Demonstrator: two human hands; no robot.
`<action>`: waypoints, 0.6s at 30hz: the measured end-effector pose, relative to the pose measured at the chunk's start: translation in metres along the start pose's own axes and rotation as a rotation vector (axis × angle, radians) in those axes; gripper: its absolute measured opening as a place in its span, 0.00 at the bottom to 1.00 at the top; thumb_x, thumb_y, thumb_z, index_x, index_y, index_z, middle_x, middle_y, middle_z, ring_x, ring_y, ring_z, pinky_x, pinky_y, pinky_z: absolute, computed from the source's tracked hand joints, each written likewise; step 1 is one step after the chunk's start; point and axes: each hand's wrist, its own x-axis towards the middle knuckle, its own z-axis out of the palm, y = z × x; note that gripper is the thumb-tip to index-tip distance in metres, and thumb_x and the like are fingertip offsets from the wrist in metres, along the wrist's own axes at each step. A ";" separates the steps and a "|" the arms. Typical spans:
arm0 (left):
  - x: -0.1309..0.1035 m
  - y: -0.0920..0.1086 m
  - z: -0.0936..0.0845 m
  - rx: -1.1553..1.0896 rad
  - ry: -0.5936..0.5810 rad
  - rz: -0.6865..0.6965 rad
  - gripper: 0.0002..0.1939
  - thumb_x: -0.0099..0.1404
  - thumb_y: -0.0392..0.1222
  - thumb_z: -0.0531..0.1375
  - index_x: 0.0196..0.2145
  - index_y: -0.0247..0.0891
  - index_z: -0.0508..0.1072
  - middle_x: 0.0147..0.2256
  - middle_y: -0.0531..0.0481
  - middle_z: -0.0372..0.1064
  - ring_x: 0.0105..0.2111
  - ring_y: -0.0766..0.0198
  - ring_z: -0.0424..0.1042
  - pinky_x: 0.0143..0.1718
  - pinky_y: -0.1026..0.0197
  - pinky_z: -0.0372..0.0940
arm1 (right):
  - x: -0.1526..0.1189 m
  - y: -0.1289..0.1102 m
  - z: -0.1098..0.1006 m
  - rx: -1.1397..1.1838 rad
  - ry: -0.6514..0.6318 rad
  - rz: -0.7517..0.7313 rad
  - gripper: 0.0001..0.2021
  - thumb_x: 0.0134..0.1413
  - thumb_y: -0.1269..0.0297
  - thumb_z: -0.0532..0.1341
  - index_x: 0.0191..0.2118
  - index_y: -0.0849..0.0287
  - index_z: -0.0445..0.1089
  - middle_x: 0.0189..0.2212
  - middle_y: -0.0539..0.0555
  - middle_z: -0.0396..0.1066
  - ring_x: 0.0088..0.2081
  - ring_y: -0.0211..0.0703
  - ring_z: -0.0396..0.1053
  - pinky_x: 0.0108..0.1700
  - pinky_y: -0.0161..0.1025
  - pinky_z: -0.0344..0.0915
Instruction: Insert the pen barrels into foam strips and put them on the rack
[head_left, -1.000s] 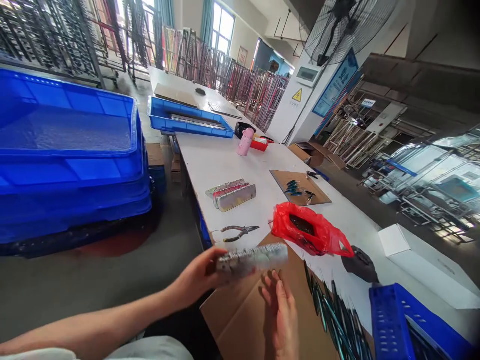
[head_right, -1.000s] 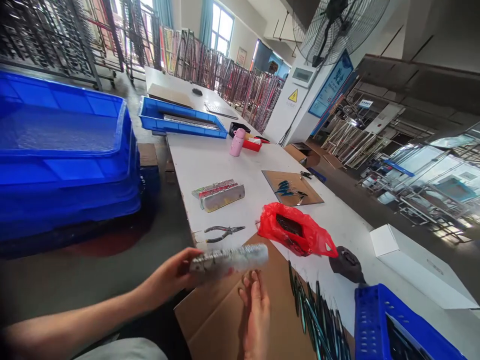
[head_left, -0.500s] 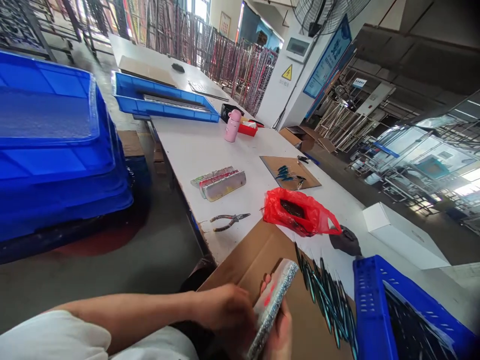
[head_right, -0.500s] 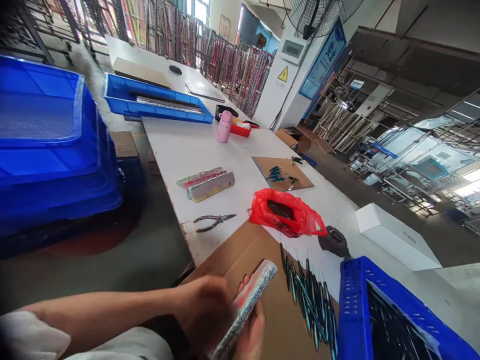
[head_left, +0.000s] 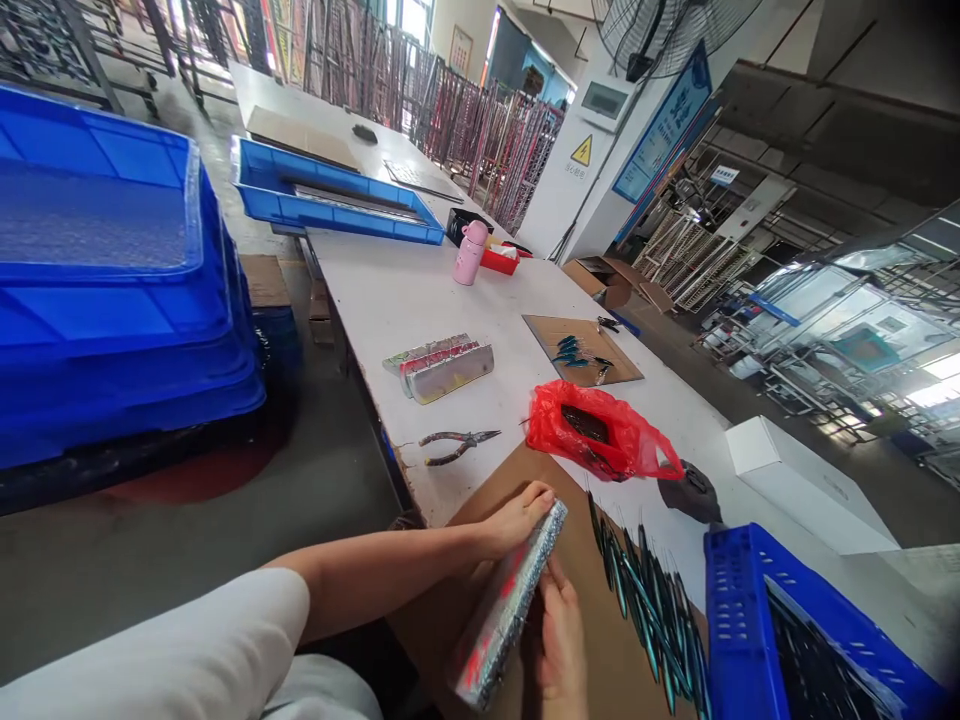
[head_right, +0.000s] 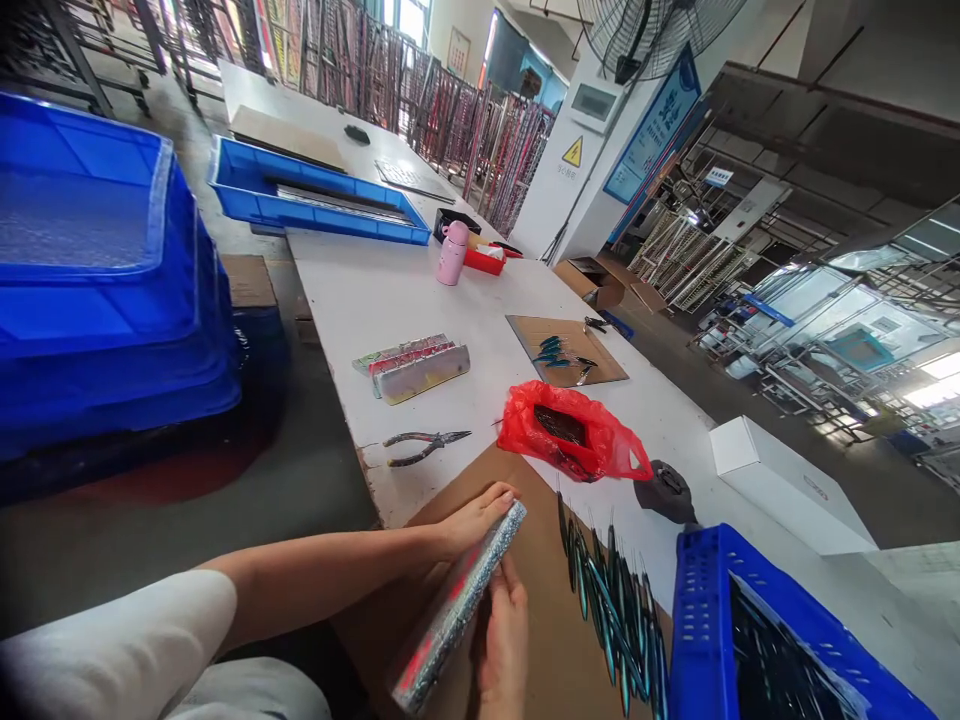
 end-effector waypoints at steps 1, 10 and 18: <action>0.001 -0.001 -0.002 -0.014 0.036 -0.009 0.24 0.64 0.59 0.41 0.42 0.37 0.63 0.34 0.52 0.62 0.33 0.66 0.62 0.37 0.63 0.59 | 0.009 -0.004 -0.008 -0.075 0.034 0.001 0.21 0.43 0.47 0.56 0.38 0.57 0.72 0.32 0.53 0.73 0.36 0.46 0.69 0.38 0.41 0.65; 0.013 -0.007 0.003 -0.124 0.071 -0.062 0.25 0.62 0.62 0.41 0.33 0.36 0.61 0.26 0.54 0.56 0.25 0.68 0.56 0.28 0.64 0.56 | 0.111 -0.018 -0.062 -0.506 0.346 -0.132 0.11 0.28 0.59 0.67 0.25 0.55 0.72 0.17 0.49 0.64 0.27 0.44 0.64 0.31 0.41 0.56; 0.009 0.000 -0.001 -0.069 0.055 -0.060 0.27 0.61 0.63 0.41 0.35 0.35 0.62 0.28 0.51 0.60 0.27 0.66 0.59 0.31 0.62 0.57 | 0.129 -0.016 -0.068 -0.583 0.327 -0.143 0.05 0.27 0.70 0.65 0.18 0.57 0.69 0.09 0.41 0.55 0.14 0.32 0.50 0.26 0.38 0.53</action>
